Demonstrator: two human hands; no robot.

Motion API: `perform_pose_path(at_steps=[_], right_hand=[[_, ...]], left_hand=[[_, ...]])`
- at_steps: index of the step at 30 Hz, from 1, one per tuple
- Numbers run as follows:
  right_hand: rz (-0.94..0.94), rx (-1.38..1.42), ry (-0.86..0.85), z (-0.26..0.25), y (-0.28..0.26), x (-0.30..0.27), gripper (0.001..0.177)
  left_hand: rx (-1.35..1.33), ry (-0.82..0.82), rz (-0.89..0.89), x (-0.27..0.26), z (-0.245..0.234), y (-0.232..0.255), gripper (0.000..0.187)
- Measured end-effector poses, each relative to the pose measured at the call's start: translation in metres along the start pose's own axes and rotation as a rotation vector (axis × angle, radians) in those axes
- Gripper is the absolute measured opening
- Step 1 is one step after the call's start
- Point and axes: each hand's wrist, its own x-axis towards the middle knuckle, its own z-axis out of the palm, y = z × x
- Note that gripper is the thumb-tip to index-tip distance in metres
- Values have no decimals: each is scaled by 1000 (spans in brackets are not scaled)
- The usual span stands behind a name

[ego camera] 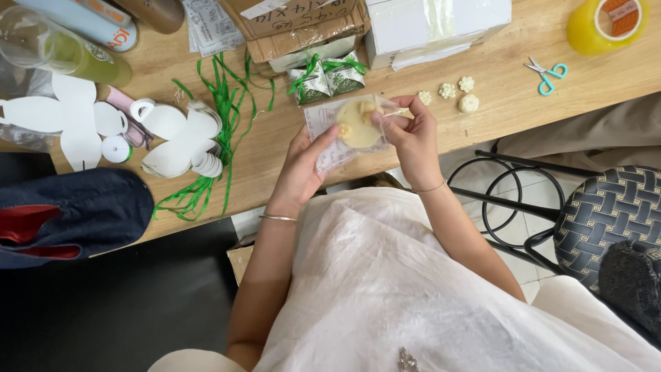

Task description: The person wraps small candle-like objects in paper and green ribbon on a wooden table, occasionally referring to a paper instruction sheet.

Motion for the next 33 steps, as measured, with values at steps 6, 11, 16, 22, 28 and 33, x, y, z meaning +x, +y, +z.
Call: perform_pose_path(at_steps=[6,11,16,22,28,33], right_hand=[[-104,-120,26,10,-7,-6,25],[-29,-73,-22,32,-36,-17,58],[-21,-56,-148,50,-40,-25,56],[2,-110,-277,68,-40,-28,37],[147,-19,-337,78,-42,-22,34],[182,-47,-390,86,-50,-18,34]], left_hand=[[43,37,200,1,1,-3,42],[45,32,236,-5,-5,3,45],[54,29,258,-10,-10,12,49],[104,-29,302,-16,-19,20,53],[128,-73,309,-23,-28,29,65],[78,-140,326,-25,-44,30,66]])
